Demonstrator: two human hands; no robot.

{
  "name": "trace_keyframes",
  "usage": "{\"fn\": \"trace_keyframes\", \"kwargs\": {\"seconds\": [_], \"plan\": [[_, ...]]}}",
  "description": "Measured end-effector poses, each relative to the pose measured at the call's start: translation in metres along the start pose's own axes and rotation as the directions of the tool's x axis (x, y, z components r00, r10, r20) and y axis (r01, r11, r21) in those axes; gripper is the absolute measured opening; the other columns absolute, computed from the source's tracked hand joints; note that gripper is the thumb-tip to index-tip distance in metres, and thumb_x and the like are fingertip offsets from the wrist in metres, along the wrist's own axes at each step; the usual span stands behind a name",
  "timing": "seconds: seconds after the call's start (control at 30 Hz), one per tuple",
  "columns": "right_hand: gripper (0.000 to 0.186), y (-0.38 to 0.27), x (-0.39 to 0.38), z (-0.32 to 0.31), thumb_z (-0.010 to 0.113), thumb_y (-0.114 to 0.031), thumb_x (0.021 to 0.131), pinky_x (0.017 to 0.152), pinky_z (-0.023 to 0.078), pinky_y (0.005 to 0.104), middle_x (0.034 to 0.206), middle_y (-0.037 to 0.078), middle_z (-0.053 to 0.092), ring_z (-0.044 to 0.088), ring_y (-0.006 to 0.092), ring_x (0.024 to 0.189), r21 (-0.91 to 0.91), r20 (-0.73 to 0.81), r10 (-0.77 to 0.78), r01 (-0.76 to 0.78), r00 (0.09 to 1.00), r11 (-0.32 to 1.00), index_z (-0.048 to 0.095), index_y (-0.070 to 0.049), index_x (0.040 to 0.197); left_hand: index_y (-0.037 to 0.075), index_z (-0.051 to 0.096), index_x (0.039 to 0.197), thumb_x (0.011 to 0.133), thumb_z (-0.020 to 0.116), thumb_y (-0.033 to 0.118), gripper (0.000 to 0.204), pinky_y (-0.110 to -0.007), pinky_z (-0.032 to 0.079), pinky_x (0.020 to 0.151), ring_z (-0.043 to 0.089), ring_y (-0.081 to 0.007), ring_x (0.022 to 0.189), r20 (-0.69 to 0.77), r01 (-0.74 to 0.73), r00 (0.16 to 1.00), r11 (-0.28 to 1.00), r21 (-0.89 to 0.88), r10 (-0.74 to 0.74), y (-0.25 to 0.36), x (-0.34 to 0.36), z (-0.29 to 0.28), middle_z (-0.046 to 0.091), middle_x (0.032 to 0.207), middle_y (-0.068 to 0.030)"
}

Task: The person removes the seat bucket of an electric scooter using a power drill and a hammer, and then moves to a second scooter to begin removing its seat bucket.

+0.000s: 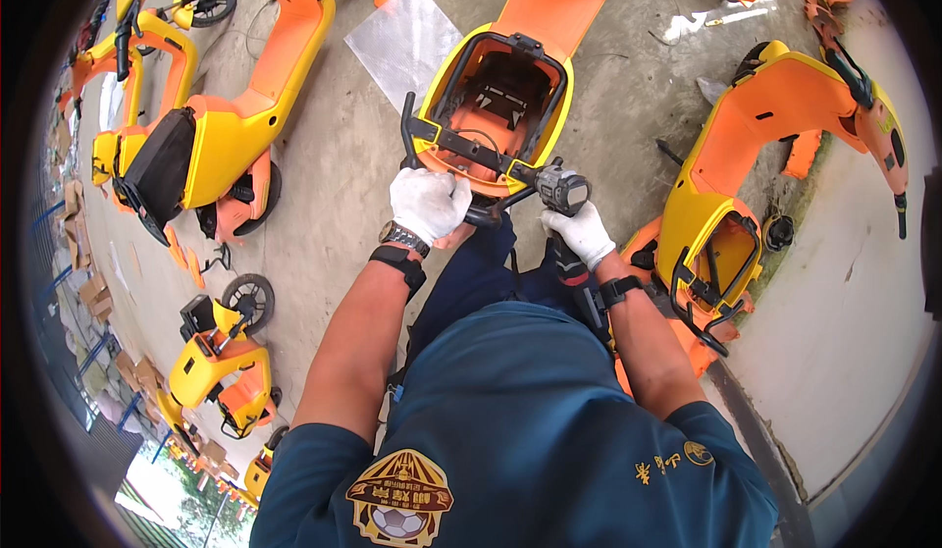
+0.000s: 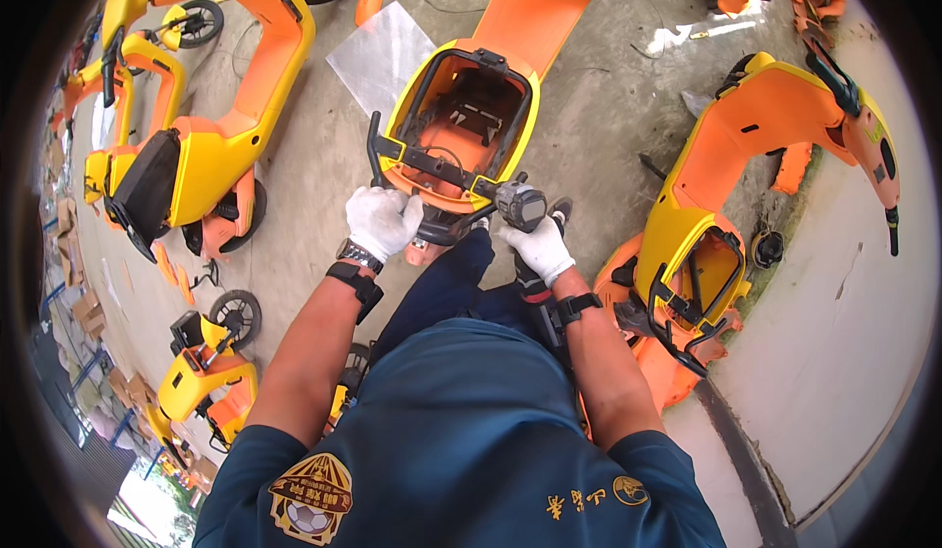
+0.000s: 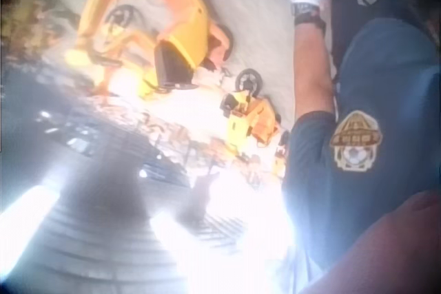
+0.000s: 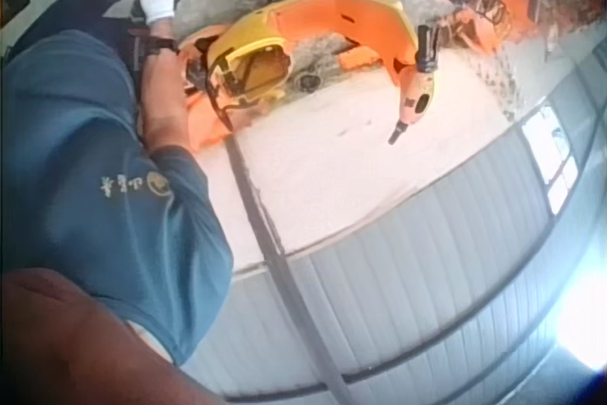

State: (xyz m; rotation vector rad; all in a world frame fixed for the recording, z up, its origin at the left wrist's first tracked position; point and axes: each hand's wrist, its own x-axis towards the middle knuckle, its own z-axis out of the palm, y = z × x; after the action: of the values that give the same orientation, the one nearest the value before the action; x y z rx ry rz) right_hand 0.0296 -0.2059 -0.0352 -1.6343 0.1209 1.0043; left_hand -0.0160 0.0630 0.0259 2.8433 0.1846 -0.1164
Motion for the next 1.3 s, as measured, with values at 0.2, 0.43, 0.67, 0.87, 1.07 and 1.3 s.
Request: {"fn": "trace_keyframes", "kwargs": {"seconds": [0.2,0.43,0.67,0.87,1.07,1.3], "plan": [[0.012,0.012,0.002,-0.002,0.067,-0.009,0.085,0.059,0.048,0.0281,0.072,0.005,0.064,0.06,0.0133,0.063,0.012,-0.084,-0.042,0.044,0.996,0.999,0.064,0.001,0.089,0.01,0.06,0.051,0.08,0.061,0.029,0.035,-0.041,0.047,0.056,0.061,-0.0289,0.054,-0.072,-0.043,0.997,0.999,-0.023,0.041,0.002,0.001,-0.002,0.057,0.051,-0.0099],[0.016,-0.003,0.003,0.001,0.07,-0.014,0.083,0.058,0.048,0.0281,0.073,0.005,0.066,0.061,0.0128,0.062,-0.031,-0.072,-0.005,0.003,0.997,1.0,0.066,0.0,0.09,0.011,0.059,0.05,0.079,0.063,0.028,0.033,-0.041,0.046,0.055,0.059,-0.0278,0.052,-0.131,-0.068,0.99,0.996,-0.055,0.06,-0.001,-0.001,0.004,0.055,0.05,-0.0087],[0.017,-0.006,0.01,-0.004,0.07,-0.015,0.083,0.056,0.047,0.0273,0.072,0.005,0.066,0.06,0.012,0.06,-0.097,-0.046,-0.002,-0.002,0.999,0.995,0.066,0.0,0.09,0.012,0.058,0.051,0.079,0.064,0.031,0.034,-0.04,0.045,0.057,0.06,-0.0282,0.054,-0.108,-0.06,0.993,0.998,-0.036,0.055,0.0,-0.001,0.003,0.056,0.052,-0.0083],[0.045,-0.037,0.03,-0.016,0.071,-0.015,0.073,0.079,0.054,0.0367,0.093,0.017,0.071,0.069,0.0295,0.087,-0.512,0.112,-0.06,0.11,0.992,0.852,0.06,-0.002,0.115,0.011,0.059,0.052,0.081,0.062,0.031,0.035,-0.04,0.046,0.058,0.06,-0.0289,0.055,-0.074,-0.05,0.996,0.997,-0.054,0.046,0.002,0.001,0.0,0.057,0.052,-0.0088],[0.058,-0.073,0.041,-0.015,0.074,-0.023,0.07,0.086,0.053,0.0416,0.1,0.024,0.068,0.066,0.0395,0.098,-0.776,0.182,-0.018,0.154,0.983,0.611,0.056,-0.004,0.121,0.011,0.058,0.051,0.08,0.059,0.03,0.035,-0.039,0.045,0.059,0.059,-0.0281,0.055,-0.012,-0.013,1.0,0.999,-0.046,0.013,0.003,0.001,0.001,0.058,0.053,-0.0083],[0.063,-0.08,0.036,0.001,0.07,-0.025,0.075,0.082,0.053,0.0449,0.094,0.025,0.068,0.066,0.0412,0.093,-0.925,0.235,0.067,0.202,0.97,0.322,0.048,-0.004,0.13,0.011,0.061,0.05,0.081,0.056,0.031,0.037,-0.039,0.045,0.059,0.06,-0.0276,0.055,0.064,0.029,0.998,0.997,-0.077,-0.024,0.001,-0.001,0.001,0.058,0.052,-0.0081]]}}
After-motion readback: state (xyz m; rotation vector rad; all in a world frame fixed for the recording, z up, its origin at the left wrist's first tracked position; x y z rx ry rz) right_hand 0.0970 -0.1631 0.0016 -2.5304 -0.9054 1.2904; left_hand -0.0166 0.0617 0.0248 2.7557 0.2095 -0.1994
